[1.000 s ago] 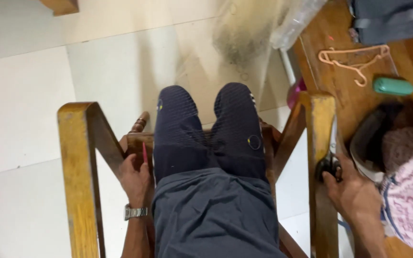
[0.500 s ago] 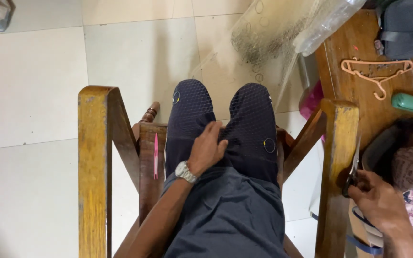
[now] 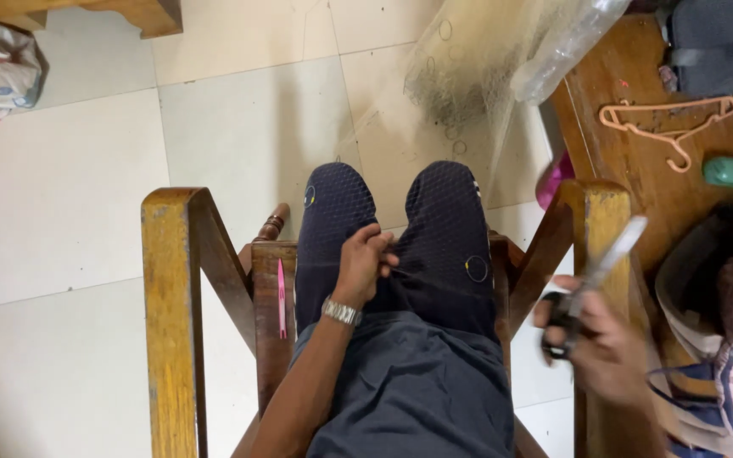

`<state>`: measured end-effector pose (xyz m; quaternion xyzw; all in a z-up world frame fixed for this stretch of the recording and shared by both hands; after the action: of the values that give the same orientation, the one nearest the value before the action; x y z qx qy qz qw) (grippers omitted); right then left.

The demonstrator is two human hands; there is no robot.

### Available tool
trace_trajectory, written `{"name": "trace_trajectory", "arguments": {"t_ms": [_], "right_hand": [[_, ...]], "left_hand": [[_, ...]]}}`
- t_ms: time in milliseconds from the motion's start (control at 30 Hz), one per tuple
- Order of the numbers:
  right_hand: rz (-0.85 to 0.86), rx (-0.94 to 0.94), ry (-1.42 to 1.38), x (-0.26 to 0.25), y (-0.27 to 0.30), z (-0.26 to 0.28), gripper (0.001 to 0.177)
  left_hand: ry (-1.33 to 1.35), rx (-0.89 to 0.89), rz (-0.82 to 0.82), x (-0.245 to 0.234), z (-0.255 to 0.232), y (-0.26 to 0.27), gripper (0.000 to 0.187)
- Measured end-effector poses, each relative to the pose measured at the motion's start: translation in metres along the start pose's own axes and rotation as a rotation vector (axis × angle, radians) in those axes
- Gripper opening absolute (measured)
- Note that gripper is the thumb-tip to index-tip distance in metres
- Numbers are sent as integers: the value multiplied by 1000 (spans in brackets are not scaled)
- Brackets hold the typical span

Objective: Repairing a fishing net using a netting needle and scissors

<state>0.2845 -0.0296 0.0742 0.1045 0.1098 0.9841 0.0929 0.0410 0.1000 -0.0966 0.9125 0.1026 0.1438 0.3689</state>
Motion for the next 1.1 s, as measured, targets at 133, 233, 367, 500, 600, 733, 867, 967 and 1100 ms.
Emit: {"name": "trace_trajectory", "arguments": {"t_ms": [133,233,367,500,600,733,867,967,1100], "right_hand": [[79,107,-272,41,-14,-49,55],[99,187,-234,60,-23,-63,56],[0,24,-208,64,-47,-55,42],[-61,6,-95,68,-60,-66,38],[-67,-27,23,79,-71,-65,36],[-72,-108,121,82,-93,-82,37],[-75,-285,536,101,-100,-69,41],[10,-314,549,121,-92,-66,43],[36,-306,524,129,-89,-48,43]], "left_hand": [[135,-29,-57,10,0,-5,51],[134,-46,-128,8,15,-13,28],[271,54,-177,-3,28,-15,20],[337,31,-168,-15,34,7,12],[363,16,-140,-13,32,5,10],[326,7,-129,-13,39,-9,12],[273,50,-149,-14,37,-21,32],[283,21,-174,-12,37,-36,40],[173,29,-191,-8,29,-52,13]]}}
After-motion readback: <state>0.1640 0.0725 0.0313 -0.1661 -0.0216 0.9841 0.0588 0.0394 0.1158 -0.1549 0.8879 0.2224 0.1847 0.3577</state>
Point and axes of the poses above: each hand's wrist, its own y-axis away from the middle knuckle, its own x-axis out of the palm, z = x × y, the point moved 9 cm from there along -y, towards the middle knuckle, and after that the axes turned 9 degrees about -z, right-handed, at the moved point
